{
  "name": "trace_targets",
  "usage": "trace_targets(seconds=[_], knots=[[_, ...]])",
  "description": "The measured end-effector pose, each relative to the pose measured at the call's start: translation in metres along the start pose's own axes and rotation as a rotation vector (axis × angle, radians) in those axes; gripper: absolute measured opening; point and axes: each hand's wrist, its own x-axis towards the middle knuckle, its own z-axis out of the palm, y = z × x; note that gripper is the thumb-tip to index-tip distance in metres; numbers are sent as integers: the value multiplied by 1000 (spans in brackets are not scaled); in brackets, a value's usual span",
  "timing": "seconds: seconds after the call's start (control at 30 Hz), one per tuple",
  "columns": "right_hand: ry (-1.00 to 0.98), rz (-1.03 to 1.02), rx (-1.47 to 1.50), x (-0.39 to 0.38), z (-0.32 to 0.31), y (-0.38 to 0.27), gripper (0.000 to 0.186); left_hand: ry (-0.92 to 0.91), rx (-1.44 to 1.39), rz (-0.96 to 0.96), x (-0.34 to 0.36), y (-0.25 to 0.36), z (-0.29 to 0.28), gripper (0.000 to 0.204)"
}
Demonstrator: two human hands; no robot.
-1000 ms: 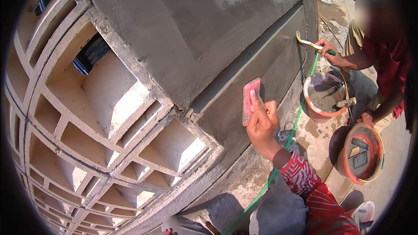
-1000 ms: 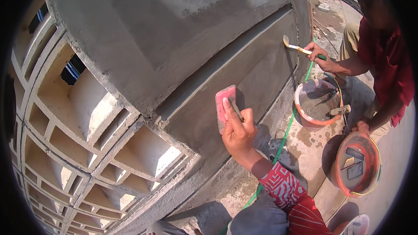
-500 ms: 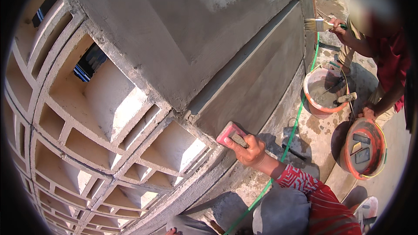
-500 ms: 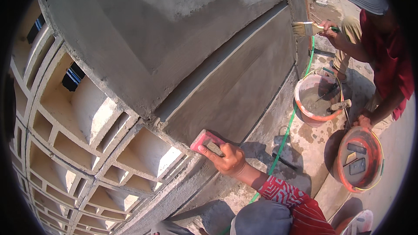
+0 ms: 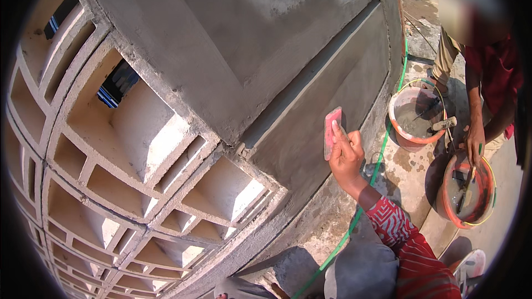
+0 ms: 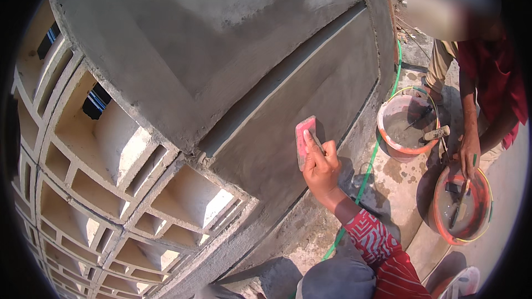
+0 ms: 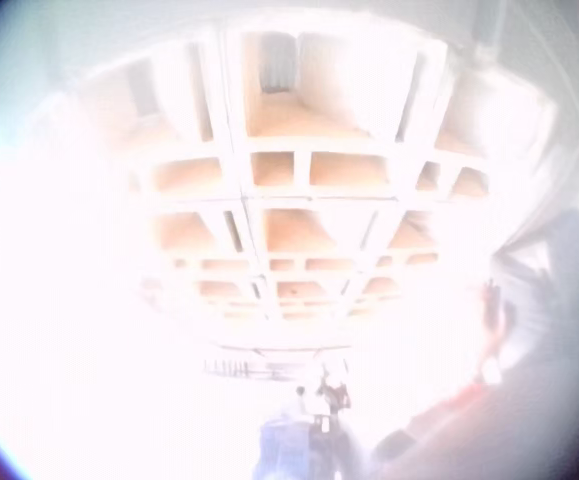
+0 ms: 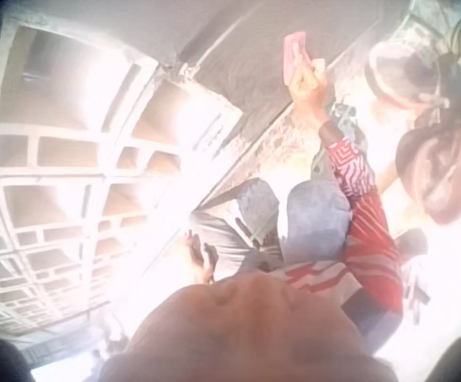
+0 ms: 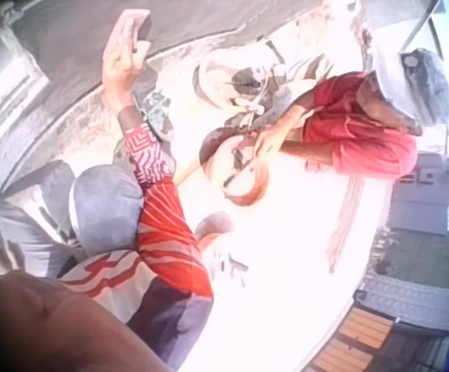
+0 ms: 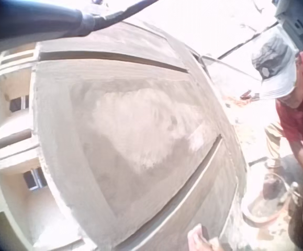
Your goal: The person uses a pink sponge to smooth and finish a wet concrete surface on a wall. They repeatedly rub the sponge against the wall to create a uniform texture. Another person is visible nearby, also working on the wall with a brush.
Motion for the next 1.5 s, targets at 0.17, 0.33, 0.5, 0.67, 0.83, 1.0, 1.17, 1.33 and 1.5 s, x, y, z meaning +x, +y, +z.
trace_targets(seconds=[0.17,0.33,0.5,0.67,0.83,1.0,1.17,1.33,1.5], knots=[[-134,-335,105,-5,3,-81,54,48,-143,-54,-5,-8,2,50],[-113,-150,-14,-24,-9,-20,57,-1,4,15,2,-4,2,51],[-147,-284,140,6,3,-80,63,-84,214,35,16,22,-13,50],[-76,-279,54,-23,-5,-21,61,12,69,10,13,8,0,46],[-22,-151,99,45,8,-55,57,-24,171,-1,6,8,-6,42],[-121,-283,61,-18,-8,-25,58,53,218,247,24,19,-7,41],[82,-87,41,46,11,-13,59,119,-36,2,5,8,4,40],[-129,-279,114,-9,1,-61,63,17,150,75,19,24,-5,41],[91,17,54,46,7,0,52,53,88,43,12,16,0,39]])
